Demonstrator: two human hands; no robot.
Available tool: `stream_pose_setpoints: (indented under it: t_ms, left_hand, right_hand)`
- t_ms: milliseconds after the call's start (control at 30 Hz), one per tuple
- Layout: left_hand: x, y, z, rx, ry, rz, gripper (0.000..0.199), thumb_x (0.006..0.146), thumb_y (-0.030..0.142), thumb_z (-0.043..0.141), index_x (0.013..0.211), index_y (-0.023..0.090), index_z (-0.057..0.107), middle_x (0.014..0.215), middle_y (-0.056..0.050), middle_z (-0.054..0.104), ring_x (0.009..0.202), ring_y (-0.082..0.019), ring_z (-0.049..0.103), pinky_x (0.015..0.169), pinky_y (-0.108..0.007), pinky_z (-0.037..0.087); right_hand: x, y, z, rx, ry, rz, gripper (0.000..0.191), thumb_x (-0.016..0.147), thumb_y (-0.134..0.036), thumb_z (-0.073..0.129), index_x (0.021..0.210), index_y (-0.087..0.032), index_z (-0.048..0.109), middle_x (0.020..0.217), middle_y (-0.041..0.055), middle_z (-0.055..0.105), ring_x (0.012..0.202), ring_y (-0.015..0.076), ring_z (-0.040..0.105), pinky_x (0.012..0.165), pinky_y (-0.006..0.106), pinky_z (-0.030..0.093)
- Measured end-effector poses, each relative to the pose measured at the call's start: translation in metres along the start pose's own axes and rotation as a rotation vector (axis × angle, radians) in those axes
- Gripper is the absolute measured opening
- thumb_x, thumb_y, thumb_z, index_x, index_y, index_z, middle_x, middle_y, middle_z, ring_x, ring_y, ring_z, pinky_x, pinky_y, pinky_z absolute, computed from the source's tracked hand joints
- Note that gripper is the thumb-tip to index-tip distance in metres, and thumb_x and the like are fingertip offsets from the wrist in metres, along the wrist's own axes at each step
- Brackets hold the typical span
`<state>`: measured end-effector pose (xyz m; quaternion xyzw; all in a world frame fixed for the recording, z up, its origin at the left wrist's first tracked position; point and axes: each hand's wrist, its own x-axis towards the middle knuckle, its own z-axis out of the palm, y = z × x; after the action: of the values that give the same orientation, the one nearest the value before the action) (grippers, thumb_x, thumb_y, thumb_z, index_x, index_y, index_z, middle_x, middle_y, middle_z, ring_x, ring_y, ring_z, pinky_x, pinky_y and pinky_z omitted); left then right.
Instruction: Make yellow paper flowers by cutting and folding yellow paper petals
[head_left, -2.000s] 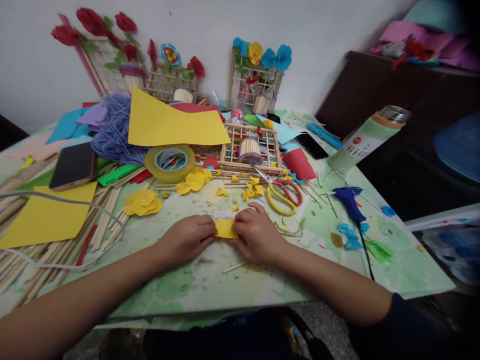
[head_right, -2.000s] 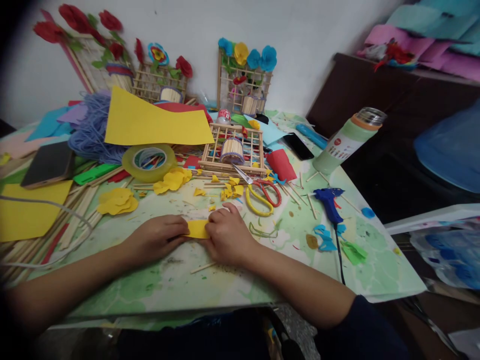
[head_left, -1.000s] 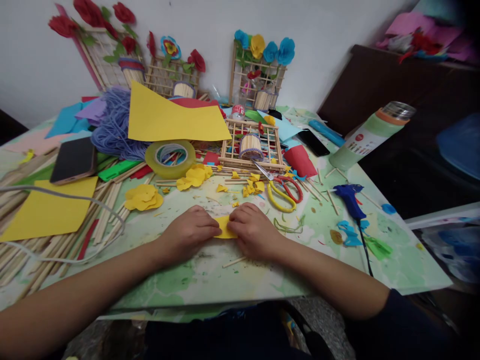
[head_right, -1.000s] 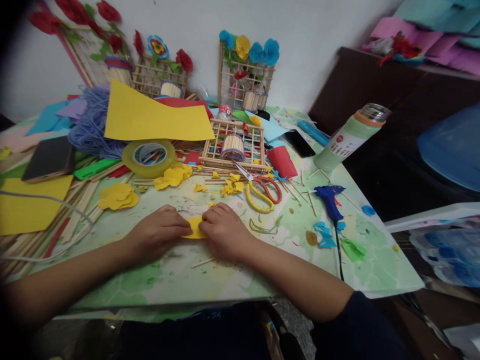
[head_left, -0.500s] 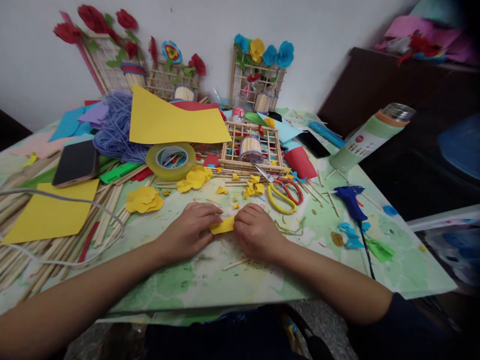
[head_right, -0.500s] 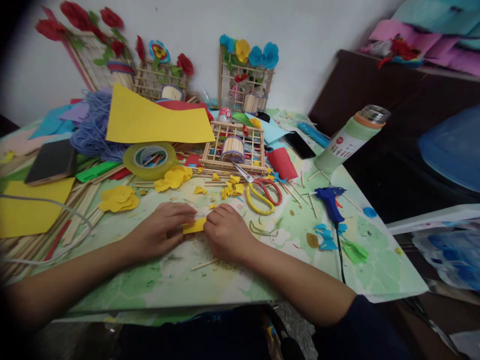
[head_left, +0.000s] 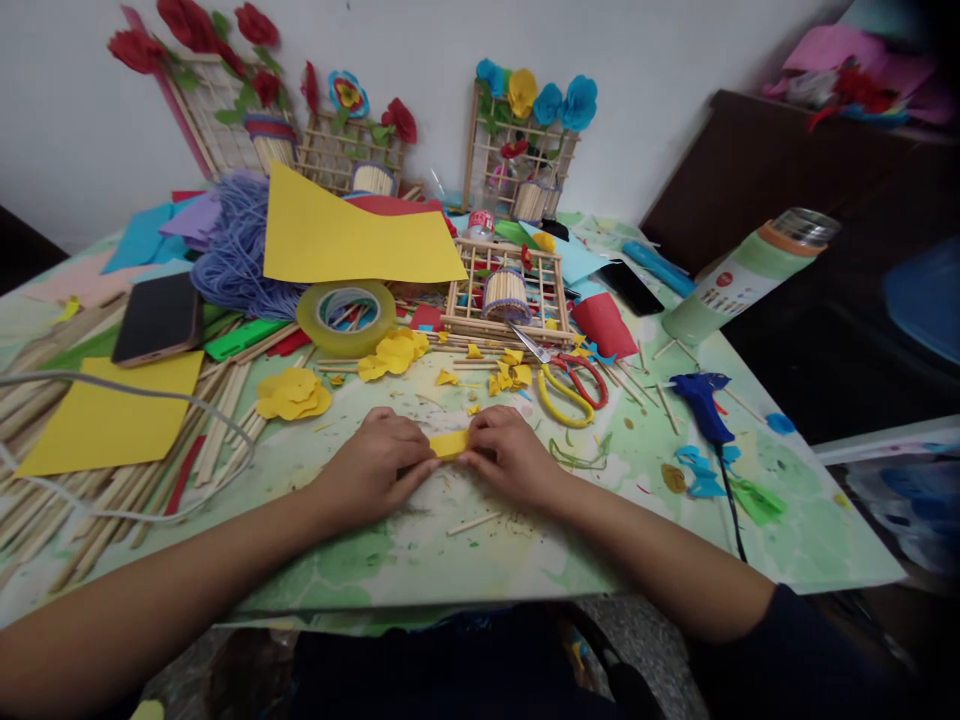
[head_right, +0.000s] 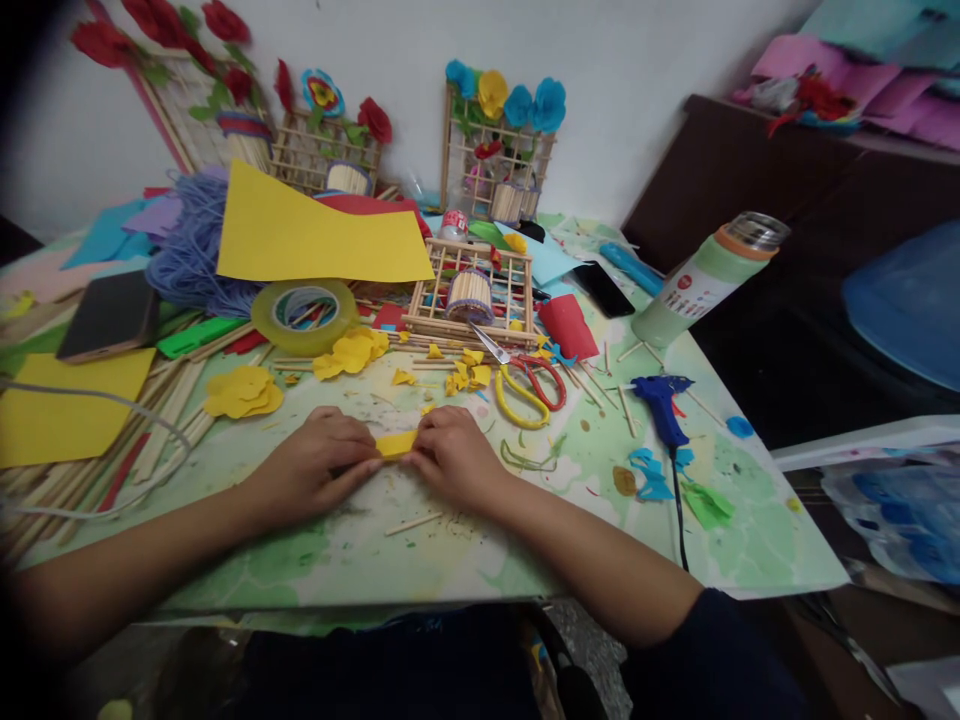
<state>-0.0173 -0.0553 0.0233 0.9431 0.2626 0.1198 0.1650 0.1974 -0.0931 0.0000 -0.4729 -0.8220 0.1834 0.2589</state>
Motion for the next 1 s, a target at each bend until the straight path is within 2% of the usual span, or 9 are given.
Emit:
stream_pose_setpoints:
  t_ms: [167, 333, 700, 1000]
  left_hand:
    - [0.0, -0.001, 0.0, 0.017, 0.011, -0.097, 0.029, 0.09, 0.027, 0.04, 0.08, 0.016, 0.064, 0.074, -0.004, 0.063, 0.077, -0.018, 0.056, 0.077, -0.036, 0.03]
    - [0.002, -0.005, 0.003, 0.045, 0.005, -0.182, 0.029, 0.09, 0.029, 0.04, 0.077, 0.016, 0.063, 0.074, -0.005, 0.061, 0.077, -0.02, 0.053, 0.074, -0.037, 0.03]
    - [0.007, -0.008, 0.004, 0.081, -0.065, -0.249, 0.027, 0.088, 0.029, 0.043, 0.071, 0.016, 0.059, 0.072, -0.004, 0.057, 0.075, -0.021, 0.05, 0.071, -0.036, 0.029]
    - [0.005, -0.011, 0.007, 0.095, -0.025, -0.227, 0.028, 0.089, 0.03, 0.042, 0.072, 0.016, 0.058, 0.072, -0.005, 0.058, 0.075, -0.021, 0.05, 0.07, -0.036, 0.03]
  right_hand:
    - [0.006, -0.001, 0.004, 0.0, 0.048, 0.169, 0.021, 0.083, -0.03, 0.061, 0.068, -0.016, 0.059, 0.086, 0.0043, 0.057, 0.085, 0.0168, 0.048, 0.077, 0.03, 0.036]
    - [0.01, -0.006, 0.006, -0.082, 0.063, 0.249, 0.023, 0.083, -0.031, 0.061, 0.066, -0.016, 0.057, 0.089, 0.0041, 0.053, 0.088, 0.0176, 0.045, 0.079, 0.032, 0.035]
    - [0.014, -0.011, 0.008, -0.192, 0.033, 0.287, 0.023, 0.084, -0.034, 0.059, 0.068, -0.018, 0.057, 0.091, 0.0048, 0.051, 0.09, 0.0195, 0.041, 0.08, 0.034, 0.034]
    - [0.015, -0.013, 0.008, -0.247, 0.01, 0.294, 0.021, 0.085, -0.034, 0.056, 0.071, -0.018, 0.059, 0.093, 0.006, 0.05, 0.091, 0.0212, 0.041, 0.08, 0.036, 0.032]
